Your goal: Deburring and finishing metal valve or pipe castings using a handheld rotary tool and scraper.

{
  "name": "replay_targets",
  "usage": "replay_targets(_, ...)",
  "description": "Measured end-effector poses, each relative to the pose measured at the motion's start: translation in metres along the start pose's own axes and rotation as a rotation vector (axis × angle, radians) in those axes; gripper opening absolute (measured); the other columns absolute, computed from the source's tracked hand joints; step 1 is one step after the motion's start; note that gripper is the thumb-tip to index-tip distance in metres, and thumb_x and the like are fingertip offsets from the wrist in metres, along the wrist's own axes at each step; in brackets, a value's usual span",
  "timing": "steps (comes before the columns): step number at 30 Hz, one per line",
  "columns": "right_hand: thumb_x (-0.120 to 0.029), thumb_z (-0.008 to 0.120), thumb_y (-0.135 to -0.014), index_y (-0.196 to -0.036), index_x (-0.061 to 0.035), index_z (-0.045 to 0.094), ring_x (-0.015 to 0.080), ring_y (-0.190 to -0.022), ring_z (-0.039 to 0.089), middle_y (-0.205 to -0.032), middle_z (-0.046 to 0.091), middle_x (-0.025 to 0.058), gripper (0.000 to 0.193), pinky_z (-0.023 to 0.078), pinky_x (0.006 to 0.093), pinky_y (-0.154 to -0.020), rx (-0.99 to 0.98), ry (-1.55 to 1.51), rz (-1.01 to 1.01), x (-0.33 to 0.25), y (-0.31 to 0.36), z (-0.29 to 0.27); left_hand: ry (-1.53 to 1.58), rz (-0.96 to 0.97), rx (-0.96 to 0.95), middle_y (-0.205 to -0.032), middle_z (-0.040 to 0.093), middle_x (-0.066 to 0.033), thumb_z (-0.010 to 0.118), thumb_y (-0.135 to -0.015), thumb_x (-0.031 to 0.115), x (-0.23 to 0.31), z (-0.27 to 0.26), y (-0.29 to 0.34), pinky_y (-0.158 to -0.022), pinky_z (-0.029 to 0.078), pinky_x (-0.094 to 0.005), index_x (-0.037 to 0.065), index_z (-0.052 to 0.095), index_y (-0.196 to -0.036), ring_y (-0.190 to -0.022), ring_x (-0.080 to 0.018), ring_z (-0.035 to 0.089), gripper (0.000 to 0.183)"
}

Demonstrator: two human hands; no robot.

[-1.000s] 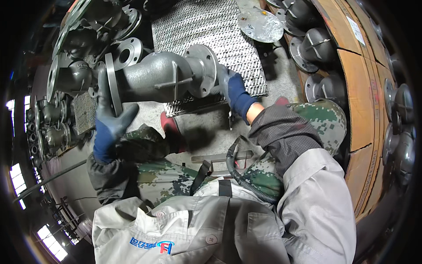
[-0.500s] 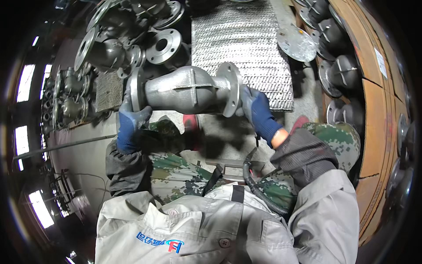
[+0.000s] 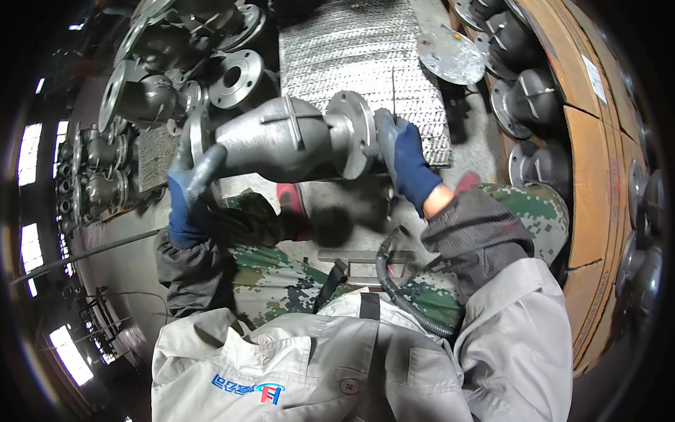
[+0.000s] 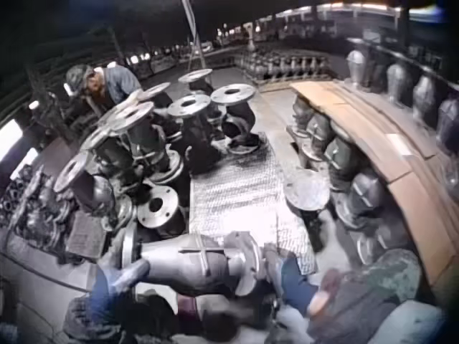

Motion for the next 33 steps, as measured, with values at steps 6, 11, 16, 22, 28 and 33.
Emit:
replay_targets(6,-0.038,0.032,-0.097,-0.115,0.0009,0.057,0.0096,-0.065,0.058,-0.092,0.066,0.0078,0.049,0.038,0.0164,-0.047,0.103,-0.424,0.041,0.011,-0.031,-0.027,0.008,0.246,-0.167,-0.137,0.042,-0.0167,0.063,-0.083,0.011,0.043,0.038,-0.016,-0.104,0.033,-0.0320,-0.001,0.033,-0.140,-0.120,-0.0215,0.046,0.066)
replay_targets(11,-0.041,0.029,-0.098,-0.111,-0.0007,0.059,0.0144,-0.070,0.060,-0.097,0.065,0.0104,0.052,0.046,0.0239,-0.063,0.069,-0.362,0.089,0.041,-0.036,-0.015,-0.643,0.364,-0.140,-0.125,0.052,-0.0115,0.065,-0.083,0.010,0.042,0.054,-0.032,-0.089,0.045,-0.0271,0.003,0.025,-0.144,-0.104,-0.0156,0.055,0.073)
replay_targets(16,-0.040,0.043,-0.094,-0.109,0.0004,0.054,0.0250,-0.061,0.064,-0.093,0.063,0.0164,0.044,0.045,0.0266,-0.047,0.070,-0.466,0.087,0.029,-0.039,-0.023,-0.526,0.299,-0.103,-0.117,0.056,-0.0104,0.066,-0.082,0.009,0.039,0.053,-0.056,-0.082,0.048,-0.0247,0.001,0.023,-0.144,-0.095,-0.0120,0.057,0.076)
replay_targets(22,-0.036,0.046,-0.091,-0.110,0.0114,0.052,0.0240,-0.066,0.064,-0.091,0.064,0.0195,0.052,0.051,0.0292,-0.057,0.053,-0.200,-0.123,-0.065,-0.015,-0.048,-0.129,0.222,-0.122,-0.107,0.059,-0.0059,0.068,-0.081,0.008,0.015,0.032,-0.078,-0.077,0.047,-0.0213,0.004,0.026,-0.144,-0.087,-0.0079,0.055,0.076)
replay_targets(28,-0.046,0.033,-0.097,-0.113,-0.0033,0.060,0.0056,-0.063,0.059,-0.087,0.069,0.0064,0.053,0.035,0.0162,-0.050,0.081,0.016,-0.241,-0.118,-0.001,-0.066,-0.296,0.242,-0.160,-0.118,0.055,-0.0068,0.058,-0.081,-0.007,0.029,0.038,-0.056,-0.080,0.046,-0.0219,0.008,0.028,-0.145,-0.092,-0.0084,0.053,0.072)
replay_targets(33,-0.043,0.030,-0.096,-0.114,-0.0025,0.059,0.0060,-0.065,0.060,-0.089,0.069,0.0081,0.053,0.035,0.0161,-0.051,-0.013,-0.017,-0.308,-0.145,0.005,-0.036,-0.485,0.549,-0.240,-0.134,0.047,-0.0148,0.063,-0.080,0.003,0.058,0.050,-0.038,-0.100,0.035,-0.0271,-0.001,0.034,-0.140,-0.119,-0.0173,0.046,0.066)
Point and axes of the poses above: each hand's wrist, its own y-axis away from the middle knuckle, its own z-axis out of the palm, x = y × z, the point moved 10 cm from there along -y, towards the middle knuckle
